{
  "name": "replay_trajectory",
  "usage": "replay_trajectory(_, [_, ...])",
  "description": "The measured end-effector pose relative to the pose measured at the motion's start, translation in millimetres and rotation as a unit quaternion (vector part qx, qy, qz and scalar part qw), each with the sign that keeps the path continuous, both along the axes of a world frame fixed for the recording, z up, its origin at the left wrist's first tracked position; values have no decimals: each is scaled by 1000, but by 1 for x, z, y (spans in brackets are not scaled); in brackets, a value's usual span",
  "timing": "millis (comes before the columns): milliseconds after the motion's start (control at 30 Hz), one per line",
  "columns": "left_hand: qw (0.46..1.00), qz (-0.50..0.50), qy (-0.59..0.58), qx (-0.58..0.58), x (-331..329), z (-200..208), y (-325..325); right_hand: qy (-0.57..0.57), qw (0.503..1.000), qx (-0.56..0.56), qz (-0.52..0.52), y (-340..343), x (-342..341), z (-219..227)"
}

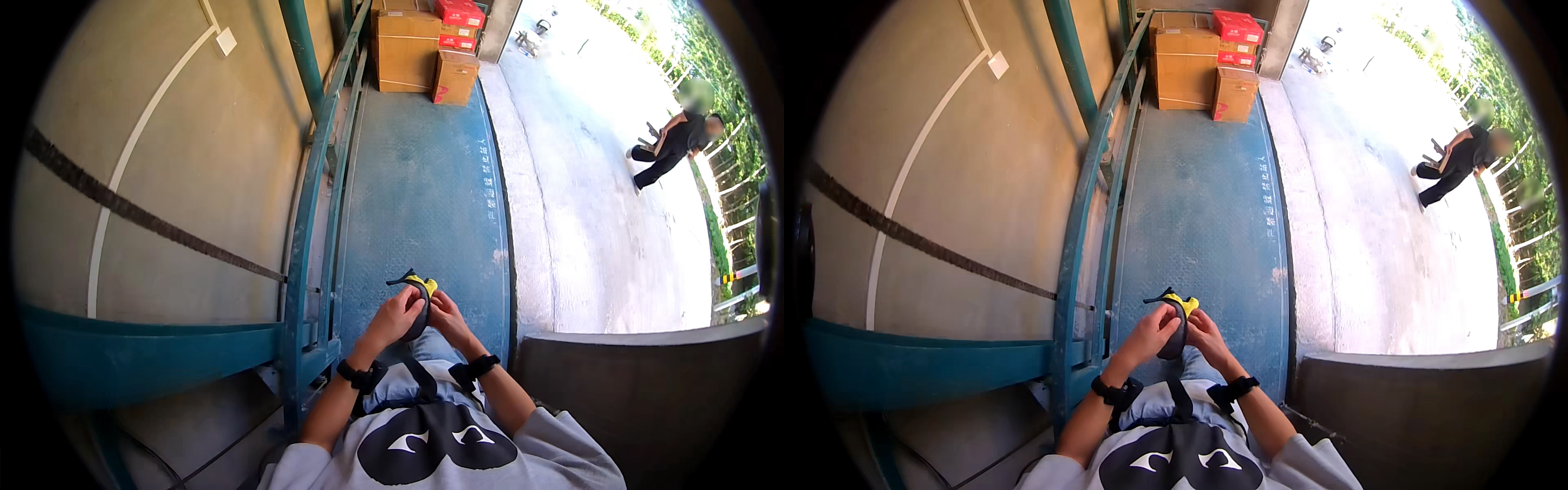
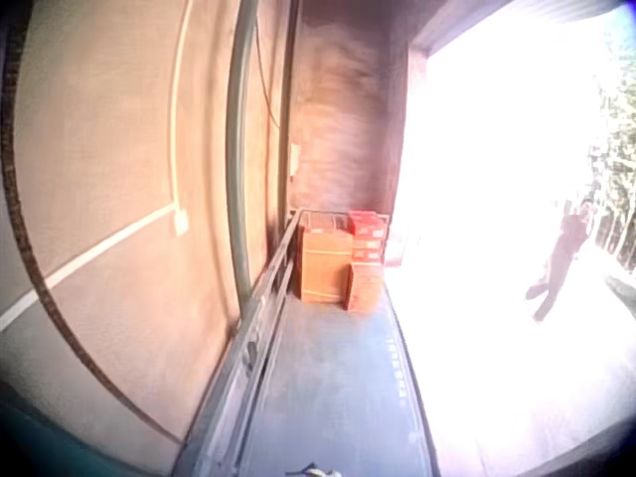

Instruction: The person wipes the metal track and vertical frame of an elevator entrance using a yellow cloth, moving it along the horizontal and vertical surfaces of the metal structure.

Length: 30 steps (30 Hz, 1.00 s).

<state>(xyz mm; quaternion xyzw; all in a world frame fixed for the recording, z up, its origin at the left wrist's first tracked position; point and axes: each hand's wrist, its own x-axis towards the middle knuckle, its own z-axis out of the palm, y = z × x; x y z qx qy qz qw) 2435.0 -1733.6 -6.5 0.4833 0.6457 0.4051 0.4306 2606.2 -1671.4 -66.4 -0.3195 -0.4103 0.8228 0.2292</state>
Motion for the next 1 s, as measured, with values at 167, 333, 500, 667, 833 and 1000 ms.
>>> replay_trajectory(167, [999, 47, 14, 10, -25, -13, 125, -65, 993, 6, 101, 144, -18, -1])
replay_trajectory(333, [998, 64, 6, 17, -57, -17, 224, -163, 980, 52, 99, 253, -55, 8])
replay_trajectory(500, [997, 21, 70, 39, -113, -13, 354, -35, 994, -19, 98, 367, -117, -21])
replay_trajectory(667, [990, -53, 105, 81, -184, -14, 485, 2, 987, -136, 85, 476, -169, -15])
replay_trajectory(833, [977, -167, 116, 60, -234, -4, 593, -106, 991, -38, 74, 574, -214, -24])
replay_trajectory(1000, [981, -101, 154, 58, -312, -19, 657, -244, 855, 457, 38, 663, -292, -54])
